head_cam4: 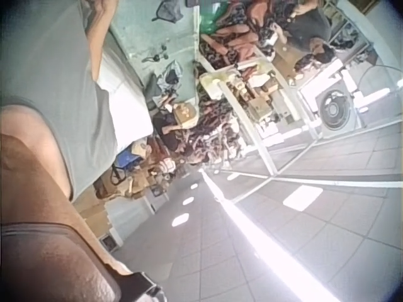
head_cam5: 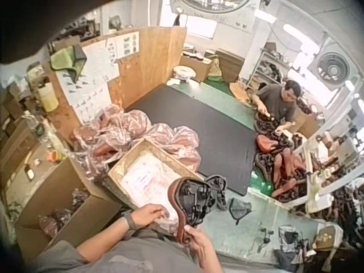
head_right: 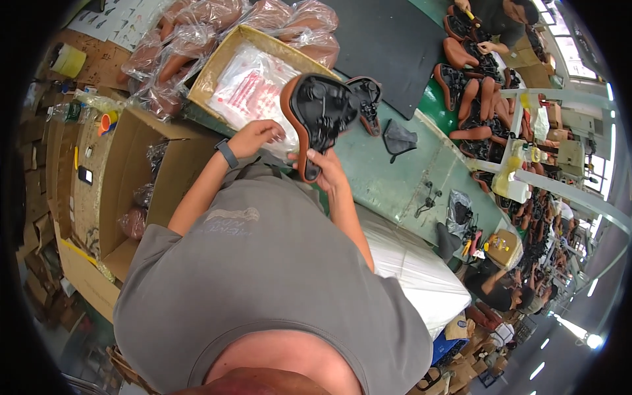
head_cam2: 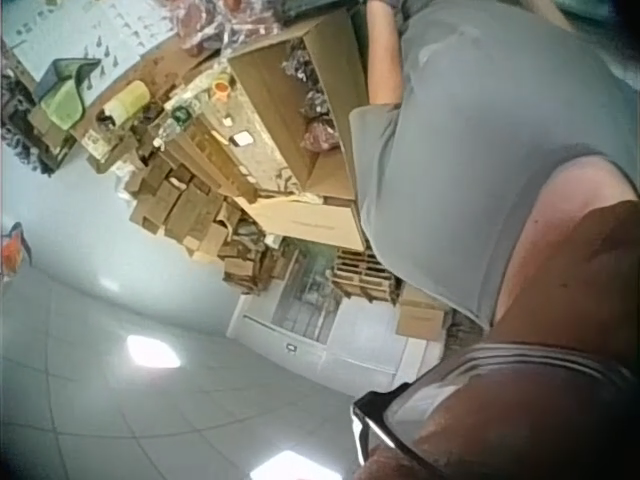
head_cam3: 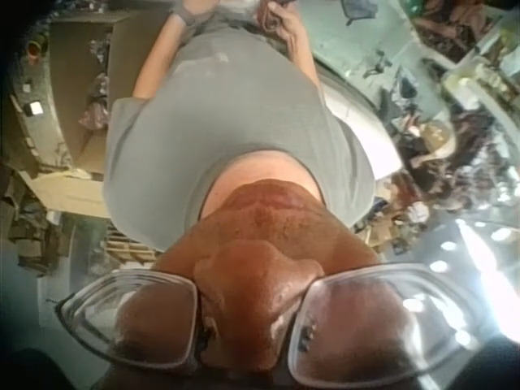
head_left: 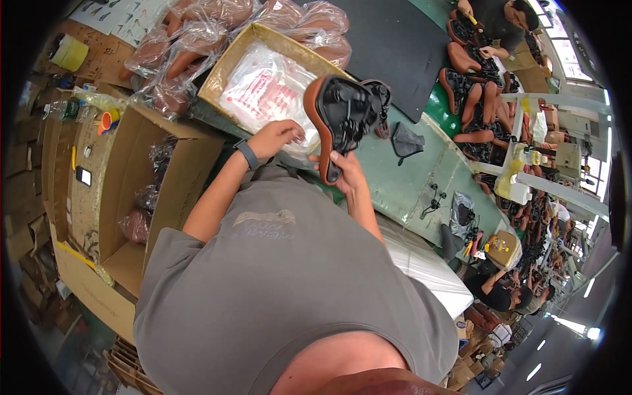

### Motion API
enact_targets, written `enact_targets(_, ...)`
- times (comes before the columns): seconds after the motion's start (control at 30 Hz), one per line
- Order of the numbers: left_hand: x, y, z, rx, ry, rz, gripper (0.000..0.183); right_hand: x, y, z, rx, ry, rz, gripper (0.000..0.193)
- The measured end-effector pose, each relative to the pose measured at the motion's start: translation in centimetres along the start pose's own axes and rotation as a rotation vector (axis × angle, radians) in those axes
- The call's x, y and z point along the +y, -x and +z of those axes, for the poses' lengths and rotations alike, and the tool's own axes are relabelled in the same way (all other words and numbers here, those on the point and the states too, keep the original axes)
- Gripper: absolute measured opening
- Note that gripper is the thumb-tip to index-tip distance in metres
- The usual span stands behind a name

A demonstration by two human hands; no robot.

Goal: The recorder is packing bicycle seats into plastic bags and then placing them into a cardboard box for shipping.

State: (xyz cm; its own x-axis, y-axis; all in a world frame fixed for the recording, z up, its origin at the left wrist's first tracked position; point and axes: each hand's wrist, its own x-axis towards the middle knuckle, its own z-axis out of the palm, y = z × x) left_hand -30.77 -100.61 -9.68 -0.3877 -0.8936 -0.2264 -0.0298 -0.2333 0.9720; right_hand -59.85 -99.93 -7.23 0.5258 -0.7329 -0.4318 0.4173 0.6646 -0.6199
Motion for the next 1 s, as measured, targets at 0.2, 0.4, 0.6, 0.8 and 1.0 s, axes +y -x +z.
enact_targets(0.2,1.4,4.2,-7.8,0.335,1.525,0.219,0.021,0.1,-2.2,4.1,-0.113,-0.152,-0.025,0.052)
enact_targets(0.4,7.4,1.7,-16.0,0.43,0.53,-0.081,0.022,-3.2,-4.1,7.3,-0.094,0.403,0.043,0.073)
enact_targets(0.6,17.7,-2.4,-11.4,-0.281,-0.118,0.522,0.017,-1.3,-12.5,8.0,0.395,0.381,-0.002,0.087)
enact_targets(0.8,11.3,-10.6,-13.7,0.371,0.341,0.098,0.056,-7.9,-18.6,14.7,0.37,0.649,-0.413,0.07)
enact_targets(1.0,7.0,-27.6,-25.5,0.289,0.509,-0.197,0.052,-16.7,-21.3,-1.7,0.735,1.088,-0.5,0.079)
